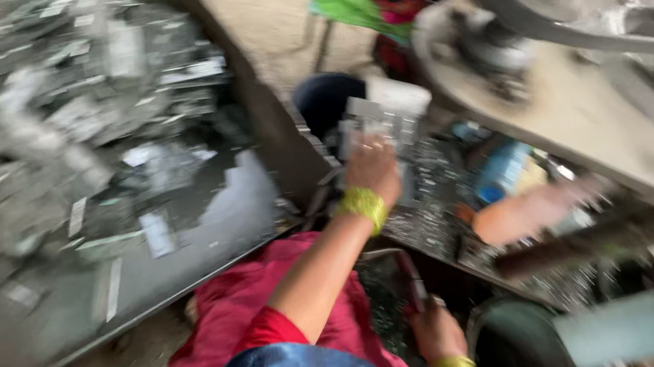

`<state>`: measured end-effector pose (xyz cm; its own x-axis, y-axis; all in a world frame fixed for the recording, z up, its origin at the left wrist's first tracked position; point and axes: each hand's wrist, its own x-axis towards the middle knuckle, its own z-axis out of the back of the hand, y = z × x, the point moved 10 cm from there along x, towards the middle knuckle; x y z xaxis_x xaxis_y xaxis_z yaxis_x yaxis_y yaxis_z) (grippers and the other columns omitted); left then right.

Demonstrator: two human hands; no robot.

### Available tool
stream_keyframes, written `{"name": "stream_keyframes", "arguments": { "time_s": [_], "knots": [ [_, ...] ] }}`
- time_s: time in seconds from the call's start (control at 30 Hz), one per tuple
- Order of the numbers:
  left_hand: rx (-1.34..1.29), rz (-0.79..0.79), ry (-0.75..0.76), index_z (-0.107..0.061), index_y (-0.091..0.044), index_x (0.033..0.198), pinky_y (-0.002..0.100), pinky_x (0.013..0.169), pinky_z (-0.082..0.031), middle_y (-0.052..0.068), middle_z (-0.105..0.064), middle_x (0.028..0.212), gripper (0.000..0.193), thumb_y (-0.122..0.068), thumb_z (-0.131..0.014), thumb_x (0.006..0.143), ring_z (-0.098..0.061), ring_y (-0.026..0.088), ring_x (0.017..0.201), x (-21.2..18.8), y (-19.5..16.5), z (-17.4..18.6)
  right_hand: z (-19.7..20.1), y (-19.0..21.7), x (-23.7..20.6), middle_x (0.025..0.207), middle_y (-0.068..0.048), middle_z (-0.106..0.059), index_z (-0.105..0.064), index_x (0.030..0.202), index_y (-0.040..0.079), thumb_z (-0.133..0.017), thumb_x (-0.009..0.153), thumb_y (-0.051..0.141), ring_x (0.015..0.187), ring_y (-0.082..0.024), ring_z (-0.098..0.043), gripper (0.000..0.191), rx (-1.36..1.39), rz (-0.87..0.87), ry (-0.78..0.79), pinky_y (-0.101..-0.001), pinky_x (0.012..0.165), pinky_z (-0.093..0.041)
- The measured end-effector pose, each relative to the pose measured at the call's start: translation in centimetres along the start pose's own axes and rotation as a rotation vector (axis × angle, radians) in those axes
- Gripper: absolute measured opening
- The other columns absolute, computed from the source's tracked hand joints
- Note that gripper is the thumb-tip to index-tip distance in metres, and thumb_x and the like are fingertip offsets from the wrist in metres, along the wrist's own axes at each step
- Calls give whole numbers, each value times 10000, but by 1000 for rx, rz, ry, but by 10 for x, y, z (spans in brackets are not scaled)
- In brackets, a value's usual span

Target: The person repeatedly picks small metal hinge-like parts from a bin, places each into a press machine, and operates the lever to press the part. After each press, the person removes the part and returns it to the bin, continuing the cycle.

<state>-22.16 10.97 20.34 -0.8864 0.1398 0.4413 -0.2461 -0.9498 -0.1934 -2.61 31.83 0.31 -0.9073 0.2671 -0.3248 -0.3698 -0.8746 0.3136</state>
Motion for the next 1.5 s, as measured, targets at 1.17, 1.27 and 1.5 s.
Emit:
{"name": "stream_keyframes", "arguments": {
  "time_s": [1.17,1.27,1.5],
  "knots": [
    [-921,857,116,-703,-77,1186,341,816,-570,74,-775,1023,414,-89,-792,782,-739,238,938,-242,290,-7,180,136,-70,899,-127,-743,-778,1087,159,-751,924,396,798,-327,-725,288,58,369,-612,-432,726,-558],
    [-1293,549,228,-681,-107,1255,330,867,-572,70,-747,1122,518,-24,-757,750,-712,214,1048,-150,154,-16,183,138,-84,929,-138,-743,-748,1025,95,-753,881,299,817,-318,-724,250,202,397,-638,-416,742,-554],
    [-448,140,-6,-631,-38,1316,446,978,-532,238,-554,1431,446,15,-631,874,-601,400,1212,-46,-3,5,188,137,-88,1014,-162,-720,-703,1050,99,-715,849,220,921,-370,-692,235,198,368,-587,-460,770,-541]
  ]
}}
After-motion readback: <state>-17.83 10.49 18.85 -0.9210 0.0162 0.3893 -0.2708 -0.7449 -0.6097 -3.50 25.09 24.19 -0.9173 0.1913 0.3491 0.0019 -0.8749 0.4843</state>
